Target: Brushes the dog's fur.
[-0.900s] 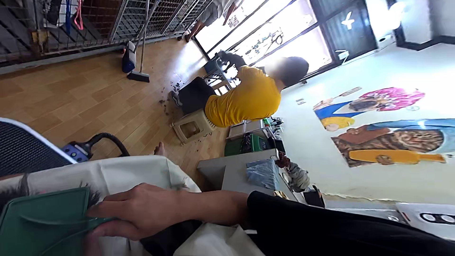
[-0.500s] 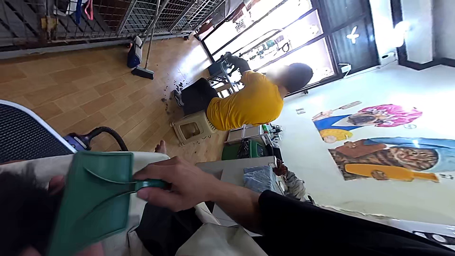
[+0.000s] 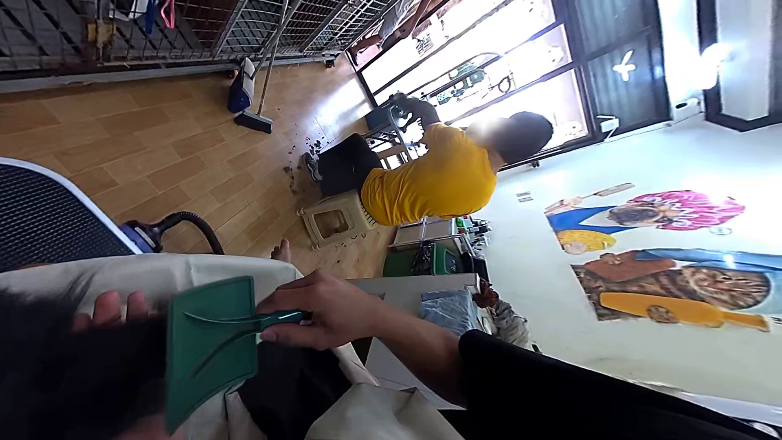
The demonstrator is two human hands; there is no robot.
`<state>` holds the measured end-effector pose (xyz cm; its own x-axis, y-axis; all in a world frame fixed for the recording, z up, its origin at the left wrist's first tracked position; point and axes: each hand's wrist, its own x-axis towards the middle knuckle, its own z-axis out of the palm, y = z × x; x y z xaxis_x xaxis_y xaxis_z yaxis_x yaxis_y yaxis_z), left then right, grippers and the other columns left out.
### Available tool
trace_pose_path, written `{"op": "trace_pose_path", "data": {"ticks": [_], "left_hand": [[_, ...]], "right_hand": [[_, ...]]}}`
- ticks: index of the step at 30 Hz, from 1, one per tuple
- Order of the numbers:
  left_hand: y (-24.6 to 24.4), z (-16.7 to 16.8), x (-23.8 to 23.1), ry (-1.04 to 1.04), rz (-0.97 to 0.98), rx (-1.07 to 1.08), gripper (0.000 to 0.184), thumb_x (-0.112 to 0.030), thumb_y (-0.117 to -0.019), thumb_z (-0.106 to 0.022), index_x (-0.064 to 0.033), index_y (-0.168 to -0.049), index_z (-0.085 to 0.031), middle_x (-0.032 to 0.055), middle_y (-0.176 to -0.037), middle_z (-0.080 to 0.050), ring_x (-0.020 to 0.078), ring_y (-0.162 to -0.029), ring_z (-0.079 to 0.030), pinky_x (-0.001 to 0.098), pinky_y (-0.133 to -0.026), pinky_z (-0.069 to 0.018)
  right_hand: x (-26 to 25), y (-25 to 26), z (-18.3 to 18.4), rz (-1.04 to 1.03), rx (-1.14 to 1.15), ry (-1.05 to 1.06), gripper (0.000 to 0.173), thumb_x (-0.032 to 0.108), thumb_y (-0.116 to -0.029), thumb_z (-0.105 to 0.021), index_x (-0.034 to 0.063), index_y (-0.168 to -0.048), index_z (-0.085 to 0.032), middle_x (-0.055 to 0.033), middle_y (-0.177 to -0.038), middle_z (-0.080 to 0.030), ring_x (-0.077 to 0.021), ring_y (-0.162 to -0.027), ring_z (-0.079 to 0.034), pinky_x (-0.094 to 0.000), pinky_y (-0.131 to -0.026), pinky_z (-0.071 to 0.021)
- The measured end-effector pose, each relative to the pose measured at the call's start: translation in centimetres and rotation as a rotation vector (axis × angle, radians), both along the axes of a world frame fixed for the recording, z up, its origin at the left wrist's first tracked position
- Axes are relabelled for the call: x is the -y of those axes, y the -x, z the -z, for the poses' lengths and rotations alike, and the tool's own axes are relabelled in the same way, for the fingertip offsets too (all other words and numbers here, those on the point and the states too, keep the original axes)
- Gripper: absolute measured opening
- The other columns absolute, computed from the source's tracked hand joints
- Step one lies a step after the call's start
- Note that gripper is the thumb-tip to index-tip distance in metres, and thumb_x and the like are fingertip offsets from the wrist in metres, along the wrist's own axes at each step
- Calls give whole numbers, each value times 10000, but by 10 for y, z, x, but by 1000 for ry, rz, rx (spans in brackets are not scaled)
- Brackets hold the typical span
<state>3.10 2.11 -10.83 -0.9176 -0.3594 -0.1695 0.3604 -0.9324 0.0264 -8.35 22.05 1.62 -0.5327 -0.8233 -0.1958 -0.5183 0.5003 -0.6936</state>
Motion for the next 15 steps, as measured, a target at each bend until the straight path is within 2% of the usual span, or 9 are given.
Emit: {"op": "trace_pose_path", "data": {"ticks": [2,4,6,7,8,9,10,11,15], "left_hand": [[-4,-2,-3,44,-33,73,638,-492,-1060,-327,-29,-1479,-462,153,-1542,-480,303,-1470,-406,493,-1224,-319],[-10,-13,-9,-1,-90,295,617,-537,-1074,-254,-73,-1288,-600,94,-1265,-689,234,-1250,-622,476,-1053,-512],[-11,-24,-11,-12,-141,404,566,-468,-1095,-213,-80,-1173,-617,73,-1098,-733,213,-1133,-680,448,-952,-568],[-11,-26,-11,-27,-193,399,487,-354,-1105,-242,-13,-1164,-586,132,-1086,-716,264,-1123,-679,472,-946,-570],[-10,-25,-9,-29,-210,357,455,-322,-1100,-309,30,-1181,-585,166,-1118,-711,285,-1148,-673,469,-979,-559],[-11,-18,-6,-4,-172,254,513,-384,-1087,-340,35,-1277,-565,168,-1258,-674,278,-1262,-612,453,-1080,-490],[-9,-6,-1,12,-76,73,651,-504,-1050,-364,0,-1445,-479,143,-1487,-533,263,-1434,-452,439,-1209,-342],[-4,1,2,0,-24,-46,742,-571,-1019,-373,-27,-1522,-404,120,-1596,-414,261,-1510,-337,435,-1256,-249],[4,1,-1,18,-28,-34,770,-598,-1016,-351,-27,-1531,-388,144,-1614,-386,303,-1528,-304,468,-1268,-213]], "right_hand": [[21,-3,5,69,-31,88,283,208,-1030,-612,-44,-1117,-706,-113,-909,-736,-141,-763,-690,-330,-715,-591],[48,-11,20,97,-36,153,283,171,-1022,-616,-69,-1149,-696,-139,-968,-745,-174,-818,-717,-369,-751,-608],[63,-21,34,88,-29,155,278,164,-1014,-632,-68,-1153,-694,-155,-958,-741,-215,-808,-727,-403,-724,-607],[63,-25,38,86,-23,156,272,165,-1014,-635,-68,-1142,-694,-160,-929,-735,-225,-778,-722,-406,-695,-602],[58,-27,38,80,-17,151,268,164,-1015,-634,-67,-1136,-694,-160,-909,-729,-225,-758,-716,-400,-681,-598],[50,-26,36,68,-7,121,267,173,-1019,-634,-55,-1143,-699,-152,-913,-731,-220,-762,-715,-396,-687,-598],[38,-23,32,52,1,76,268,188,-1023,-634,-36,-1152,-705,-140,-918,-732,-213,-771,-714,-393,-696,-598],[27,-19,26,40,7,34,269,199,-1026,-632,-24,-1157,-706,-130,-919,-732,-206,-771,-709,-390,-702,-594],[10,-9,0,59,28,-16,277,221,-1042,-608,-17,-1146,-703,-109,-890,-724,-168,-740,-678,-353,-696,-575]]}}
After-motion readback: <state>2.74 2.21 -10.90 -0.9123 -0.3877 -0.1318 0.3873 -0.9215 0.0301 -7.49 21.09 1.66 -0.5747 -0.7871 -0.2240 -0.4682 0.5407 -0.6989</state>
